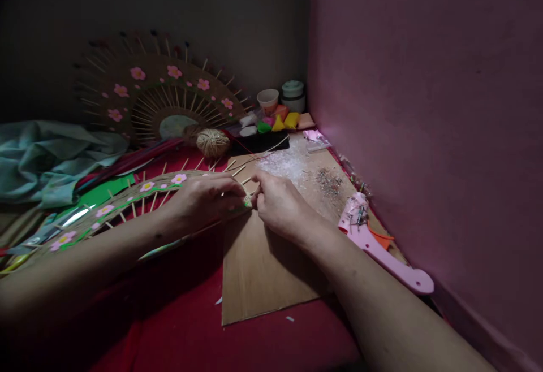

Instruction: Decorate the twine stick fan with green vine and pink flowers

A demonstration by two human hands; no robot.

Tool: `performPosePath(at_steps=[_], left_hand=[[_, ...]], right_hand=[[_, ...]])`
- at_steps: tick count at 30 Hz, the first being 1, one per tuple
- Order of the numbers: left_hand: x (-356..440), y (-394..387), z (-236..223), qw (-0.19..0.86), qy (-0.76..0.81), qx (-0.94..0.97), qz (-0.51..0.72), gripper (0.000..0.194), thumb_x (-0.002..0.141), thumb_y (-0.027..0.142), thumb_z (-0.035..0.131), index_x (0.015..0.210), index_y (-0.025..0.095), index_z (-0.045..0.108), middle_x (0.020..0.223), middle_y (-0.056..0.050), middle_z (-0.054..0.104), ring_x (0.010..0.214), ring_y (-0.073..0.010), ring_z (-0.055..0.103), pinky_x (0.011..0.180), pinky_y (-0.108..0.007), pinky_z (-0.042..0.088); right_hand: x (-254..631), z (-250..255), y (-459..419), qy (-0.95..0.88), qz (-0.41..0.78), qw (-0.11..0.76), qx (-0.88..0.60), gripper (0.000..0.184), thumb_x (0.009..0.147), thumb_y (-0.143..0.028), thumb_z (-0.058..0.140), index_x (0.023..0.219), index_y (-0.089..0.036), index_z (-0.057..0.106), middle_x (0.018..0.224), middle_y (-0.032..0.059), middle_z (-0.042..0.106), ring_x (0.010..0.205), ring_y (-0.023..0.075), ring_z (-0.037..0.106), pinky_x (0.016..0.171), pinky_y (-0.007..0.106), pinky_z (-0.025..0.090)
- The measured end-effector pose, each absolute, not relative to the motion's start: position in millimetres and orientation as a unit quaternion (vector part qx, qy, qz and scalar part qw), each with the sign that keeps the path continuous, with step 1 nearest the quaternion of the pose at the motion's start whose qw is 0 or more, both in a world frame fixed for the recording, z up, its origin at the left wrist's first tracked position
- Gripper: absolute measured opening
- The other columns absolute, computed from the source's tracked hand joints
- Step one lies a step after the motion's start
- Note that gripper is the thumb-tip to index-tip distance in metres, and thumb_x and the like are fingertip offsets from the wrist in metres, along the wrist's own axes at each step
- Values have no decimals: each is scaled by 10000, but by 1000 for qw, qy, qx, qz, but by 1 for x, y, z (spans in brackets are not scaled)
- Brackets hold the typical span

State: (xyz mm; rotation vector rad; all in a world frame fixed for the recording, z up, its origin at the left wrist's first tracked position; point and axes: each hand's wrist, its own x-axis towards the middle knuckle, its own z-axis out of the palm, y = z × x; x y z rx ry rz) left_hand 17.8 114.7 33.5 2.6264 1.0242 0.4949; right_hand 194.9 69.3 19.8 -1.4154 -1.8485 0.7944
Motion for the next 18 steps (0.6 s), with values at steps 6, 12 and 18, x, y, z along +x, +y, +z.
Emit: performPosePath(at_steps=[6, 12, 18], left_hand=[[24, 122, 29, 108, 333, 928, 131, 132, 825, 225, 603, 794, 157, 712, 729, -26, 639, 640, -123, 568, 594, -232, 419], [24, 121, 25, 111, 315, 933, 135, 180, 850, 237, 575, 776, 143, 710, 721, -43, 642, 656, -133, 562, 626, -248, 427], [24, 121, 15, 94, 280, 941, 163, 239, 870, 240, 533, 744, 123, 698, 709, -65, 623, 637, -138, 549, 586, -251, 406]], right_hand=[[193, 18, 67, -727, 254, 325, -549, 355, 771, -21, 447, 1085, -117, 582, 869, 112, 713, 804, 214, 658, 735, 342, 483], [191, 25, 62, -734, 238, 296, -563, 332, 778, -31, 449, 1070, -130, 572, 911, 121, 698, 836, 229, 641, 702, 341, 463], [192, 31, 61, -738, 225, 256, -583, 318, 800, -65, 447, 1086, -141, 565, 883, 113, 696, 780, 233, 633, 623, 321, 425]])
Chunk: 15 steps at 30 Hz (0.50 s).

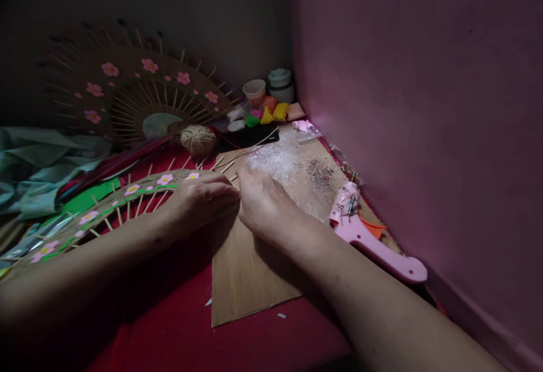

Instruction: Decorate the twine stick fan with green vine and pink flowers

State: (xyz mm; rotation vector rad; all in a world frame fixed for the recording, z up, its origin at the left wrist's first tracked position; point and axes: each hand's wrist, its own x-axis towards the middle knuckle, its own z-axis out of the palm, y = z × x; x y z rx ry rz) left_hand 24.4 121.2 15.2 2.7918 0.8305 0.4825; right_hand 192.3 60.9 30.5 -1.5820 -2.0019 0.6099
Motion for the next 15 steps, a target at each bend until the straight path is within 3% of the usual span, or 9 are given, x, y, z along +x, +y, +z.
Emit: performPosePath(at_steps=[8, 15], left_hand=[[16, 112, 13, 21, 240, 958, 154, 268, 923, 179, 410, 979, 187, 671, 890, -80, 581, 810, -192, 482, 707, -338, 421], [11, 101, 4, 7, 248, 956, 158, 390, 888, 100, 394, 1223, 235, 540, 1122, -100, 530, 998, -241, 419, 848, -426, 411]], right_hand=[[192, 27, 61, -739, 227, 272, -572, 315, 793, -52, 444, 1076, -126, 562, 887, 120, 690, 794, 229, 630, 656, 327, 444], [192, 21, 64, -742, 225, 291, -560, 333, 777, -32, 449, 1079, -121, 559, 912, 123, 695, 831, 225, 632, 723, 342, 462]])
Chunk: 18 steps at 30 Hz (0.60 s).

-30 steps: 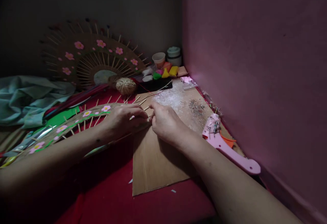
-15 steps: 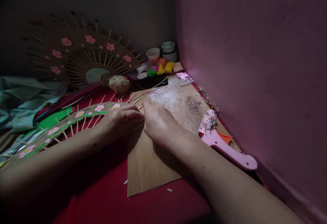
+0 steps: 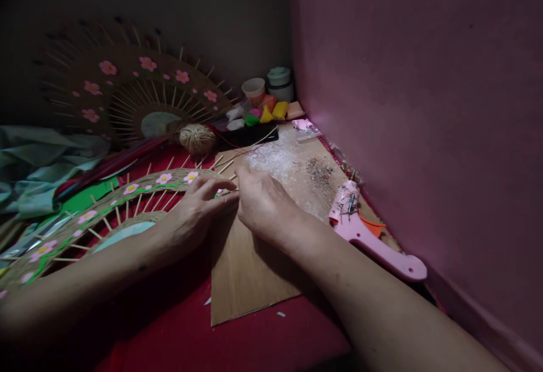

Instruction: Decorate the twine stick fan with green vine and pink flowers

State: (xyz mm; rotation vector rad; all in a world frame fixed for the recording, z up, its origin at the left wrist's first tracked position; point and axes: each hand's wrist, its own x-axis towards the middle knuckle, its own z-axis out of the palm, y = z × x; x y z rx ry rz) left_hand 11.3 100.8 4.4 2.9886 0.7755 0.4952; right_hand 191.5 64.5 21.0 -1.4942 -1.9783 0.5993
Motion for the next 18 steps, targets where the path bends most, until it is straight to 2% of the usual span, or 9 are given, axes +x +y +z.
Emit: performPosePath(at_steps=[4, 8, 12, 18], left_hand=[[9, 100, 4, 8, 258, 957, 132, 389, 875, 83, 399, 1217, 220, 525, 1141, -94, 514, 1012, -245, 402, 859, -423, 403], [4, 101, 6, 1, 269, 948, 169, 338, 882, 108, 432, 1193, 197, 529, 1101, -88, 524, 972, -232, 409, 832, -404, 403], [3, 100, 6, -5, 299, 936, 184, 250, 897, 184, 451, 1103, 186, 592, 1020, -88, 541, 931, -232, 421, 796, -408, 397], [8, 95, -4, -78, 295, 936, 178, 248, 912, 176, 394, 1024, 191, 615, 964, -80, 512, 867, -226, 386, 726, -383, 377]], right_hand=[[191, 20, 65, -742, 224, 295, -560, 326, 785, -43, 445, 1081, -116, 561, 902, 128, 696, 830, 233, 639, 719, 346, 464], [192, 19, 64, -743, 223, 305, -552, 339, 785, -57, 450, 1098, -129, 556, 893, 114, 697, 827, 227, 638, 716, 338, 459], [192, 19, 64, -741, 228, 306, -553, 369, 752, -29, 460, 1084, -160, 556, 857, 87, 700, 807, 208, 638, 698, 313, 451], [191, 19, 64, -744, 210, 307, -556, 347, 757, -33, 457, 1068, -150, 557, 858, 96, 702, 807, 212, 634, 684, 308, 439]])
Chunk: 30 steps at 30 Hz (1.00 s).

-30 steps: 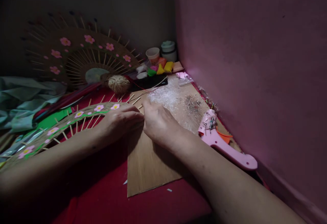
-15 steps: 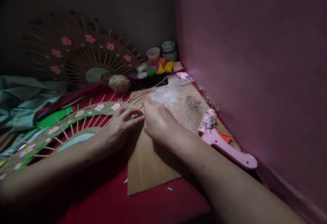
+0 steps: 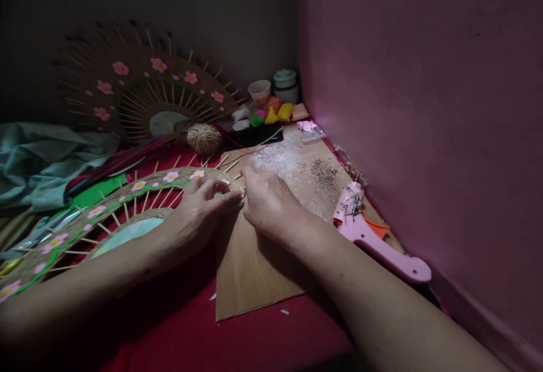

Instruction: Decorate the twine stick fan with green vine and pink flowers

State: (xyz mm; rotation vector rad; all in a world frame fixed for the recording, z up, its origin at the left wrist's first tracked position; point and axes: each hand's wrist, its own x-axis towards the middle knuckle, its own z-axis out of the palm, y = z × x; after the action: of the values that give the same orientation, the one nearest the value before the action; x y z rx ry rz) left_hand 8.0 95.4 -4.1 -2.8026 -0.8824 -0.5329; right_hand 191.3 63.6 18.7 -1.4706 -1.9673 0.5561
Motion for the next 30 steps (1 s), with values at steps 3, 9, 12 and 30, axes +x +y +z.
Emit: performPosePath(at_steps=[3, 9, 12, 30], left_hand=[[10, 93, -7, 72, -301, -935, -170, 262, 905, 157, 395, 1073, 189, 593, 963, -79, 495, 866, -227, 383, 709, -376, 374], [10, 90, -4, 46, -292, -942, -160, 287, 874, 107, 423, 1105, 173, 581, 966, -95, 509, 867, -236, 387, 720, -391, 371], [7, 94, -3, 56, -298, -938, -165, 283, 868, 116, 447, 1106, 192, 581, 964, -86, 517, 858, -233, 392, 731, -397, 367], [-44, 27, 36, -27, -334, -926, -174, 384, 872, 86, 428, 1240, 170, 497, 1056, -107, 477, 933, -242, 428, 761, -397, 381]], right_hand=[[191, 21, 62, -756, 198, 288, -554, 315, 770, -46, 453, 1048, -142, 566, 858, 104, 696, 777, 211, 628, 667, 307, 431], [190, 25, 57, -786, 168, 267, -532, 327, 768, -35, 440, 1051, -137, 571, 863, 104, 681, 792, 210, 614, 672, 300, 424], [191, 24, 58, -788, 168, 278, -522, 317, 770, -31, 435, 1036, -139, 570, 920, 112, 677, 816, 205, 614, 692, 297, 431], [183, 26, 46, -830, 99, 178, -520, 423, 797, -57, 454, 1201, -151, 539, 887, 116, 650, 783, 218, 599, 632, 298, 426]])
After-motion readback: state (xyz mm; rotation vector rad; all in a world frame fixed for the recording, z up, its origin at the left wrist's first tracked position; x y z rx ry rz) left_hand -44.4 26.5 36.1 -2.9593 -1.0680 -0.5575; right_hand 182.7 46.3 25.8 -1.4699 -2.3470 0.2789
